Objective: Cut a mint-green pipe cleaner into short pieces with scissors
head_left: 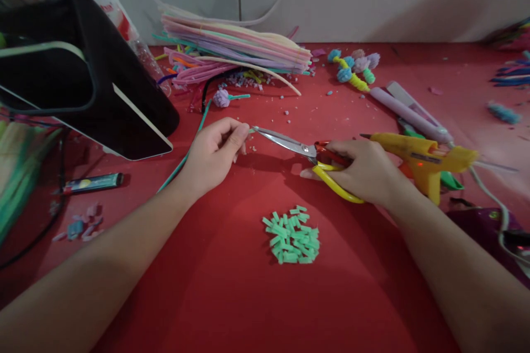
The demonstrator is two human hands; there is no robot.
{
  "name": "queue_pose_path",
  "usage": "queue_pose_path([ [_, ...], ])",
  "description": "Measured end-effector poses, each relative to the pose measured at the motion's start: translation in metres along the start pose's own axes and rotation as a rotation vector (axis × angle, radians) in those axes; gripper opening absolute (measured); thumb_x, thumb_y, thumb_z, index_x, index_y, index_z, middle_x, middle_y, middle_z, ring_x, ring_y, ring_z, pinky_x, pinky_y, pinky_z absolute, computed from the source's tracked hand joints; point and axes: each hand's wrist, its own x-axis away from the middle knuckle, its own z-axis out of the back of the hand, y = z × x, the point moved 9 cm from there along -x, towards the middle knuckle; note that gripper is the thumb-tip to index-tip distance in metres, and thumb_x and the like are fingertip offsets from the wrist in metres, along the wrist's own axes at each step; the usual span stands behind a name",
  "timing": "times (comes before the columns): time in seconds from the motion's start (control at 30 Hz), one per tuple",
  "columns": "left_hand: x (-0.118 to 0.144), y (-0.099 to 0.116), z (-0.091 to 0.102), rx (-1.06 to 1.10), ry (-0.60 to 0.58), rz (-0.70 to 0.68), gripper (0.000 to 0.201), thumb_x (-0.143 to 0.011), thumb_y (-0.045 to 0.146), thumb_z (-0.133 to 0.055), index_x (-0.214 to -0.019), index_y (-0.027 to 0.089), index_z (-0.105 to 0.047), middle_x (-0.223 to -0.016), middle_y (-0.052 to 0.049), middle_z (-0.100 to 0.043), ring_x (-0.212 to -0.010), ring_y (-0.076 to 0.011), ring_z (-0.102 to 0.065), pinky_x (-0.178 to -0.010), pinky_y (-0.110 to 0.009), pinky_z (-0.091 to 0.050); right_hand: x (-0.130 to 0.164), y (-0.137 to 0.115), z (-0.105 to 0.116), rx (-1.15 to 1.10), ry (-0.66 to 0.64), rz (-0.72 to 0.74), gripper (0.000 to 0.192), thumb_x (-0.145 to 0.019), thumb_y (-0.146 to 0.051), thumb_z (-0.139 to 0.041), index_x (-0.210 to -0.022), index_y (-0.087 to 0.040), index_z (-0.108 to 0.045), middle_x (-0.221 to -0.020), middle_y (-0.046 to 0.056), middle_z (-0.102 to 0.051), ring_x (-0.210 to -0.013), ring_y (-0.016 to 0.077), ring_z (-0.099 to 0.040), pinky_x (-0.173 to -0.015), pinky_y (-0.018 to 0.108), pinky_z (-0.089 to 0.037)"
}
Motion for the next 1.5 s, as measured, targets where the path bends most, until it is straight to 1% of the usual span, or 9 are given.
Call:
queue_pose_path([
  [0.2, 0.0008, -0.0020, -0.0001, 0.008, -0.005, 0.010, 0.027, -0.097, 0.033, -0.056, -0.074, 0.019, -0.058, -0.062, 0.002, -0.058, -0.050, -0.0074, -0.047, -0.048, -0.022, -0.038, -0.0003, -0.0012, 0.0009, -0.001, -0.007, -0.018, 0.070, -0.063, -0.085, -0.063, -0.058, -0.022, -0.031, -0.055, -0.003, -0.030, -0.057, 0.0120, -0.024, -0.054, 0.032, -0.024],
  [0.33, 0.0006, -0.0024, -0.0004, 0.016, -0.003, 0.016, 0.026, -0.096, 0.034, -0.057, -0.075, 0.020, -0.058, -0.063, 0.002, -0.060, -0.049, -0.0076, -0.048, -0.047, -0.022, -0.038, -0.0001, 0.0011, -0.0015, -0.002, -0.024, -0.039, 0.069, -0.062, -0.085, -0.063, -0.058, -0.022, -0.034, -0.055, -0.003, -0.031, -0.057, 0.0121, -0.024, -0.052, 0.031, -0.024],
  [0.43, 0.0004, -0.0020, -0.0005, 0.010, -0.006, 0.016, 0.027, -0.096, 0.034, -0.057, -0.074, 0.019, -0.058, -0.063, 0.002, -0.060, -0.049, -0.0074, -0.048, -0.047, -0.021, -0.038, -0.0006, 0.0029, -0.0013, 0.014, -0.009, -0.047, 0.069, -0.062, -0.085, -0.063, -0.058, -0.022, -0.035, -0.054, -0.003, -0.033, -0.057, 0.0123, -0.025, -0.051, 0.031, -0.025],
  [0.6, 0.0002, -0.0045, -0.0002, 0.005, -0.006, 0.007, 0.026, -0.097, 0.034, -0.056, -0.076, 0.018, -0.058, -0.064, 0.001, -0.060, -0.050, -0.0066, -0.048, -0.047, -0.019, -0.039, -0.0007, 0.0009, 0.0020, 0.026, 0.024, -0.034, 0.070, -0.063, -0.087, -0.060, -0.056, -0.022, -0.035, -0.052, -0.002, -0.035, -0.055, 0.0117, -0.026, -0.050, 0.031, -0.024],
  [0.77, -0.0002, -0.0058, -0.0002, 0.027, -0.002, 0.007, 0.024, -0.097, 0.033, -0.056, -0.079, 0.018, -0.060, -0.064, 0.001, -0.060, -0.050, -0.0065, -0.048, -0.047, -0.019, -0.038, 0.0015, -0.0016, 0.0042, -0.025, 0.033, -0.003, 0.068, -0.065, -0.085, -0.061, -0.058, -0.022, -0.036, -0.055, -0.002, -0.032, -0.057, 0.0119, -0.026, -0.052, 0.030, -0.023],
  [1.1, 0.0010, -0.0051, 0.0006, 0.023, 0.002, 0.004, 0.024, -0.097, 0.032, -0.056, -0.077, 0.018, -0.059, -0.063, 0.002, -0.059, -0.050, -0.0061, -0.048, -0.047, -0.018, -0.037, 0.0001, 0.0013, -0.0004, 0.004, -0.008, -0.025, 0.069, -0.063, -0.084, -0.063, -0.057, -0.022, -0.033, -0.054, -0.003, -0.031, -0.056, 0.0117, -0.025, -0.051, 0.031, -0.023],
  [1.37, -0.0004, -0.0008, 0.0005, -0.001, 0.010, 0.012, 0.022, -0.096, 0.028, -0.056, -0.077, 0.018, -0.059, -0.063, 0.002, -0.060, -0.049, -0.0065, -0.048, -0.046, -0.019, -0.038, -0.0012, -0.0007, -0.0003, 0.003, -0.021, -0.047, 0.071, -0.060, -0.090, -0.058, -0.058, -0.023, -0.035, -0.055, -0.002, -0.030, -0.056, 0.0130, -0.027, -0.053, 0.032, -0.026],
  [1.5, -0.0006, -0.0022, 0.0005, 0.009, 0.012, 0.016, 0.022, -0.096, 0.029, -0.056, -0.077, 0.018, -0.059, -0.063, 0.002, -0.060, -0.049, -0.0066, -0.049, -0.046, -0.019, -0.038, -0.0014, -0.0010, 0.0003, -0.001, -0.018, -0.054, 0.072, -0.059, -0.091, -0.058, -0.058, -0.023, -0.035, -0.055, -0.002, -0.032, -0.057, 0.0130, -0.027, -0.053, 0.032, -0.026],
])
